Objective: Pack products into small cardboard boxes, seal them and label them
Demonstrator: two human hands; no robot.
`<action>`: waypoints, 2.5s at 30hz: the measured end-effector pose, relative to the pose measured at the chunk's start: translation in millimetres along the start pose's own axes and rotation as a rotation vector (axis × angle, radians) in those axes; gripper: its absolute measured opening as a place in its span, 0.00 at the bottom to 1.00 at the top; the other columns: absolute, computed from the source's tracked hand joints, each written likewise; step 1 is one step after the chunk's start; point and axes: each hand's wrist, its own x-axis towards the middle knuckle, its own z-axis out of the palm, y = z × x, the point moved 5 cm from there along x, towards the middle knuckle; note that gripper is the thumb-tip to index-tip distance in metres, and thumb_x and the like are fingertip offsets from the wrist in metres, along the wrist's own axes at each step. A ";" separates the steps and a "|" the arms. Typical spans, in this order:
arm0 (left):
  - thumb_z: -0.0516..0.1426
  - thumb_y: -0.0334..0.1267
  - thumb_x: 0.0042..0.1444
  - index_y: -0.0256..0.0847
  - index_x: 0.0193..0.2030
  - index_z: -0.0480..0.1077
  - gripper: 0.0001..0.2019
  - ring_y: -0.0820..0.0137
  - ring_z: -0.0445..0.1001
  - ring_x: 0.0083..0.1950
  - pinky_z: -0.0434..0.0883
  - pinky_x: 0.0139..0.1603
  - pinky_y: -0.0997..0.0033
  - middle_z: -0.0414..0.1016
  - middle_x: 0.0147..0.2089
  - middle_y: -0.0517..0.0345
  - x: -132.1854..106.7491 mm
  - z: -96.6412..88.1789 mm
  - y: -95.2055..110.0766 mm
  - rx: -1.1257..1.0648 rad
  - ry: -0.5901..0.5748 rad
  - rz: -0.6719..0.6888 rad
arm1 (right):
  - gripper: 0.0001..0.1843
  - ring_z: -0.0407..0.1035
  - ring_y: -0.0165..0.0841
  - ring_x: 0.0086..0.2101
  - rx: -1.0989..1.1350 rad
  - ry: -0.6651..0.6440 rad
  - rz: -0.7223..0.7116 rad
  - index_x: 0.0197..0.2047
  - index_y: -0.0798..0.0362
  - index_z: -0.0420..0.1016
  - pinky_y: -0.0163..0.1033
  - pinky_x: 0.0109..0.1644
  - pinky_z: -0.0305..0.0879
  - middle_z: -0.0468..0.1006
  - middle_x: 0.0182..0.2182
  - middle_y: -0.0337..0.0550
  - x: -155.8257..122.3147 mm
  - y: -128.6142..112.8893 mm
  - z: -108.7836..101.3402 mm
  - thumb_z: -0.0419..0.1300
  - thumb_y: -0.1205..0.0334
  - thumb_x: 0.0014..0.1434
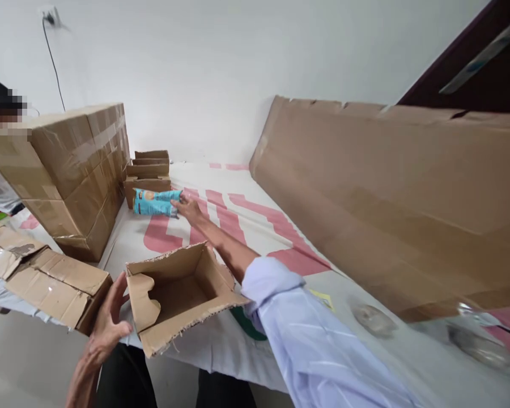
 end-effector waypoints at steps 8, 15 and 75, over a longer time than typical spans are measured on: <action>0.79 0.43 0.39 0.56 0.84 0.44 0.69 0.34 0.55 0.81 0.54 0.82 0.34 0.58 0.81 0.43 -11.8 17.6 -4.3 0.335 -0.116 -0.030 | 0.28 0.78 0.47 0.53 -0.144 -0.188 0.038 0.51 0.51 0.84 0.55 0.58 0.75 0.86 0.50 0.50 -62.2 -51.1 -36.5 0.73 0.37 0.58; 0.71 0.35 0.52 0.55 0.83 0.42 0.59 0.38 0.55 0.81 0.64 0.78 0.36 0.56 0.81 0.39 -44.5 56.9 20.2 0.643 -0.066 0.377 | 0.33 0.76 0.54 0.59 -0.374 -0.435 0.080 0.54 0.44 0.88 0.58 0.67 0.70 0.82 0.59 0.54 -221.6 -107.9 -85.5 0.74 0.32 0.53; 0.63 0.54 0.61 0.40 0.32 0.76 0.18 0.51 0.82 0.42 0.73 0.41 0.62 0.81 0.32 0.48 209.1 29.3 -26.1 0.821 0.323 -0.170 | 0.15 0.74 0.46 0.47 -1.213 0.170 -0.252 0.54 0.50 0.77 0.50 0.50 0.73 0.80 0.49 0.49 -321.1 27.8 -100.3 0.63 0.66 0.64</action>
